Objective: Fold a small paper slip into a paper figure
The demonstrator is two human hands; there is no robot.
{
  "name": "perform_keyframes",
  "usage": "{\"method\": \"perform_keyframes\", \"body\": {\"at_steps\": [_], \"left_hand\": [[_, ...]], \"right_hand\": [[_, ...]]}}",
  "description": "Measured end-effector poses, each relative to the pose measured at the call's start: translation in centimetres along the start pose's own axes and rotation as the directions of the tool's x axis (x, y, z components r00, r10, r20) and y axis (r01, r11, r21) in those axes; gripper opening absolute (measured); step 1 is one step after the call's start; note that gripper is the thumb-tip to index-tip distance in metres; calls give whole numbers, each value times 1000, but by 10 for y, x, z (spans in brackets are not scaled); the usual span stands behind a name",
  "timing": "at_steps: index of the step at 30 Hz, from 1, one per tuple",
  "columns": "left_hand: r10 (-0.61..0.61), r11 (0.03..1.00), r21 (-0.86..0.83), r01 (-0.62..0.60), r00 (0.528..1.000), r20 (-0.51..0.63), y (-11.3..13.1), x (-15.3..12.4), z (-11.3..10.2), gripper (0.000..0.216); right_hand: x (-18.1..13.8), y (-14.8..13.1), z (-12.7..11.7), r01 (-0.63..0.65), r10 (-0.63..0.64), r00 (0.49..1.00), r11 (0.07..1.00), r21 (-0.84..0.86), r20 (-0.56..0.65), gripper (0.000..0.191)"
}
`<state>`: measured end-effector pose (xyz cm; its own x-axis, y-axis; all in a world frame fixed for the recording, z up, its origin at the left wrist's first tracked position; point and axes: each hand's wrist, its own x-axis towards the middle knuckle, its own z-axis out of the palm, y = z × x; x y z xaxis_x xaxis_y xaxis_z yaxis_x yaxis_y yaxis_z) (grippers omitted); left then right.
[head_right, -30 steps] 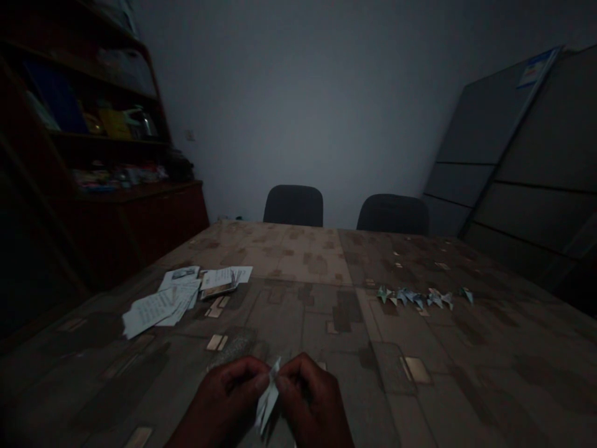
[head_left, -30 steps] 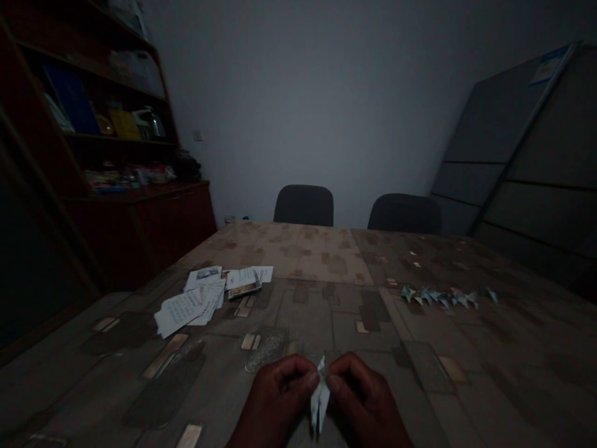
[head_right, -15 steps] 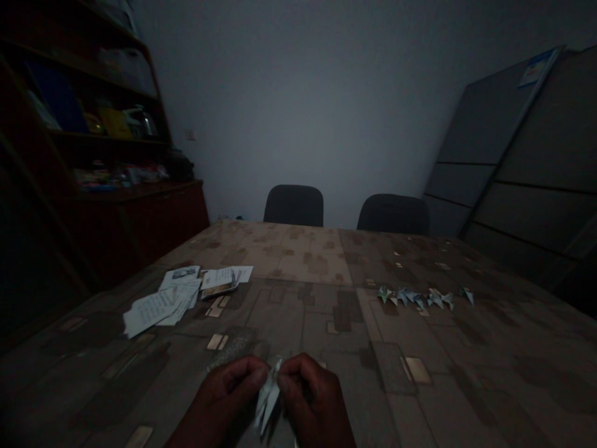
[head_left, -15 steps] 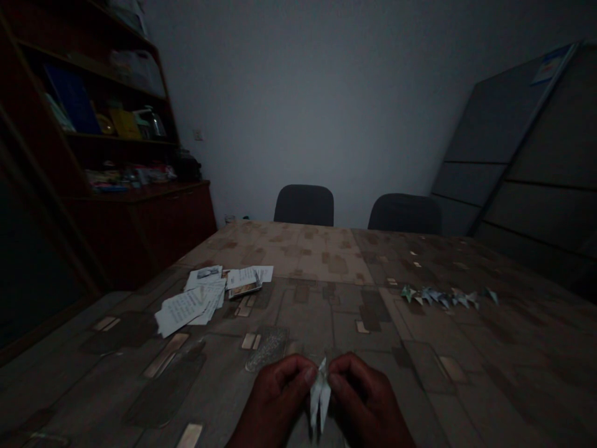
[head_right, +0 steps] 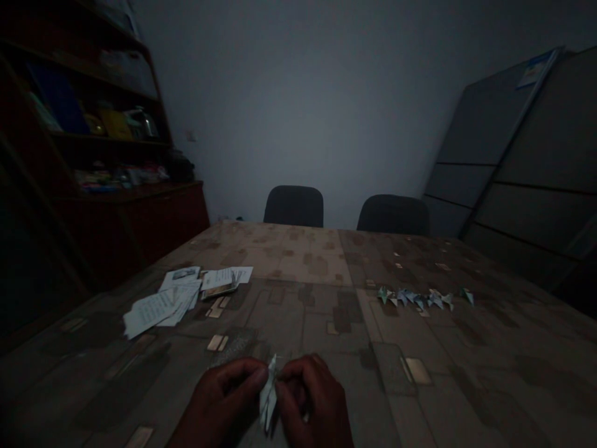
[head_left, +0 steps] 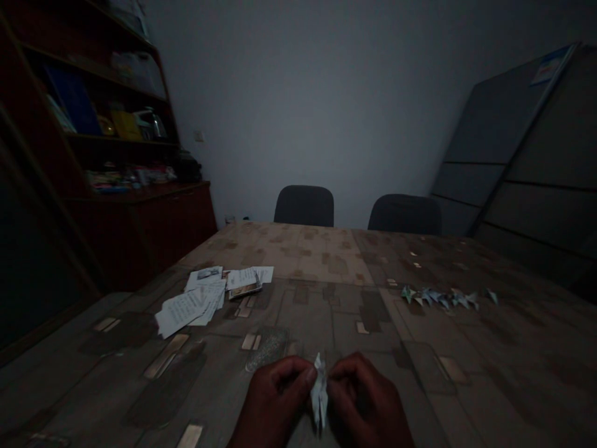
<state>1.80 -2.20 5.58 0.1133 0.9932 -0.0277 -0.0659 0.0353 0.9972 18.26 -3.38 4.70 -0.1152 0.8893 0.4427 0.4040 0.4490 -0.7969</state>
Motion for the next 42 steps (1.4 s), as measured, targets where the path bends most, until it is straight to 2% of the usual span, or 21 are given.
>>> {"method": "perform_keyframes", "body": {"at_steps": [3,6,11,15,17,20,24,30,33,38,42], "left_hand": [[27,1000,12,-27,999,-18,0,-2,1,29],[49,998,25,-49,999,5,2,-3,2,30],[51,998,30,-51,999,5,4,-4,2,29],[21,1000,-1,-21,1000,-10,2,-3,3,27],[20,1000,-8,-20,1000,-6,1,-2,3,27],[-1,1000,5,1,1000,-7,2,-1,3,28],[-13,999,49,12,1000,14,2,1,0,29],[9,999,36,-10,1000,28,0,2,-2,31],[-6,1000,10,6,1000,7,0,2,-2,29],[7,1000,-2,-6,999,35,-2,0,-1,26],[10,999,-31,-8,999,51,-4,-1,1,27]], "right_hand": [[0,-1,-2,140,-141,990,985,-105,-6,7],[0,1,-5,189,-194,981,966,-179,-15,7],[-1,1,-2,135,-147,988,968,-212,-40,23],[-3,-3,5,32,-49,995,982,-184,-87,21],[-3,-3,7,20,-36,995,985,-169,-95,18],[-2,-1,5,75,-87,994,982,-173,-65,9],[1,2,-1,193,-193,981,958,-212,25,15],[2,4,-5,253,-255,967,931,-263,27,13],[2,4,-5,203,-205,979,946,-252,19,12],[3,2,-4,40,-38,999,993,-115,21,9],[4,1,-4,-8,9,1000,998,-67,23,9]]}}
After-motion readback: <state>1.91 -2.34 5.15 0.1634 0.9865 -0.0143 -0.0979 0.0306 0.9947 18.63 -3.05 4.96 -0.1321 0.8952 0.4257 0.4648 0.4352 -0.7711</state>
